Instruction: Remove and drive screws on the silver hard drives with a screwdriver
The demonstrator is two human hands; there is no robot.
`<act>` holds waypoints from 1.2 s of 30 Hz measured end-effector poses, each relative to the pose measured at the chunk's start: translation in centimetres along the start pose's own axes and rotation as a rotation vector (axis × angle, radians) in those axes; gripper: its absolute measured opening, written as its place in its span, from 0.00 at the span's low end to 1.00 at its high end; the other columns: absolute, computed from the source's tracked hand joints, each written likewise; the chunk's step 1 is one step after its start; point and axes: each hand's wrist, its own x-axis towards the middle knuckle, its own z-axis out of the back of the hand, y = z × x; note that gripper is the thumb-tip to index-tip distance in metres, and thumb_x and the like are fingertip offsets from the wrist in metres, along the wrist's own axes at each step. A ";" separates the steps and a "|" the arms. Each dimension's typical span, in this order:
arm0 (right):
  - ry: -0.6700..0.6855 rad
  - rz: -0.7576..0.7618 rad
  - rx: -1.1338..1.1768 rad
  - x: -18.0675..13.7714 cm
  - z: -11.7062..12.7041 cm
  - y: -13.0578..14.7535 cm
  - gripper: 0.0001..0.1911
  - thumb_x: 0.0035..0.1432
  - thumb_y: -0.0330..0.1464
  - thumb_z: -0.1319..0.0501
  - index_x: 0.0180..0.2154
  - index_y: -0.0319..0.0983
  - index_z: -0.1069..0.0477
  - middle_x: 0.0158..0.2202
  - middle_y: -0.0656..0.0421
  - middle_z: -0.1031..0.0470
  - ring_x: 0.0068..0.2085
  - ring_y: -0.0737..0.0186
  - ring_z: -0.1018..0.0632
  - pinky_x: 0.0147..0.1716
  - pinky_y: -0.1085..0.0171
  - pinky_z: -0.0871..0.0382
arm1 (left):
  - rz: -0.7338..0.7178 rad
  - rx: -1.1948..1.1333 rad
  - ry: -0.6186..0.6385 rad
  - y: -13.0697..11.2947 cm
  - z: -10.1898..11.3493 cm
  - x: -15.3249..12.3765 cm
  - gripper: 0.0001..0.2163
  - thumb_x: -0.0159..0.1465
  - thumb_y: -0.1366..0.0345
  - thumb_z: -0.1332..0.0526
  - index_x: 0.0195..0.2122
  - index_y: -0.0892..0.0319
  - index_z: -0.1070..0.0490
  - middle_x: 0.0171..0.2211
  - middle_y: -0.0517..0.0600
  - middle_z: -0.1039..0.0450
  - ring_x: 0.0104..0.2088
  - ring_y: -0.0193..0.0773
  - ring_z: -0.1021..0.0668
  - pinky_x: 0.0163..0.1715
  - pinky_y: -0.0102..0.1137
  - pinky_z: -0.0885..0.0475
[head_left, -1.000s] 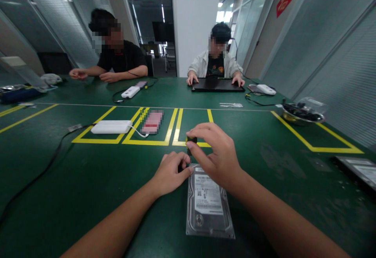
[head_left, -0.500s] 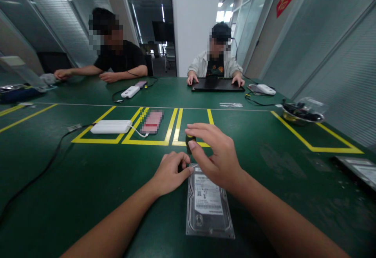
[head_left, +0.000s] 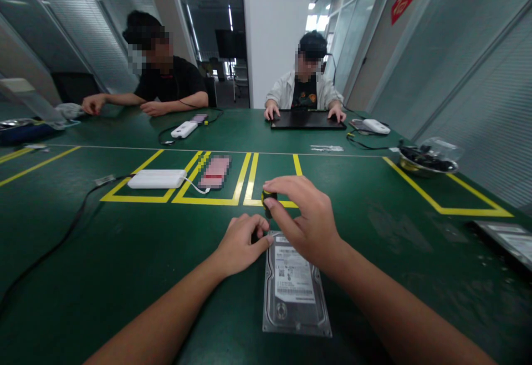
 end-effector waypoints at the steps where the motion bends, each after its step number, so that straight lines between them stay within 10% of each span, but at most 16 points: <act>1: -0.001 -0.009 -0.008 0.0 0.0 0.0 0.07 0.63 0.27 0.41 0.43 0.38 0.28 0.42 0.57 0.24 0.44 0.61 0.25 0.46 0.58 0.30 | 0.003 -0.002 0.002 0.0 0.0 0.0 0.10 0.65 0.55 0.40 0.34 0.56 0.31 0.30 0.45 0.28 0.34 0.41 0.29 0.36 0.34 0.40; 36: -0.031 -0.022 -0.043 -0.1 0.1 0.1 0.04 0.61 0.27 0.38 0.39 0.35 0.27 0.37 0.56 0.26 0.41 0.60 0.27 0.43 0.59 0.33 | -0.002 -0.038 -0.018 -0.1 0.1 0.0 0.10 0.64 0.56 0.40 0.34 0.57 0.31 0.29 0.46 0.29 0.32 0.40 0.29 0.33 0.32 0.39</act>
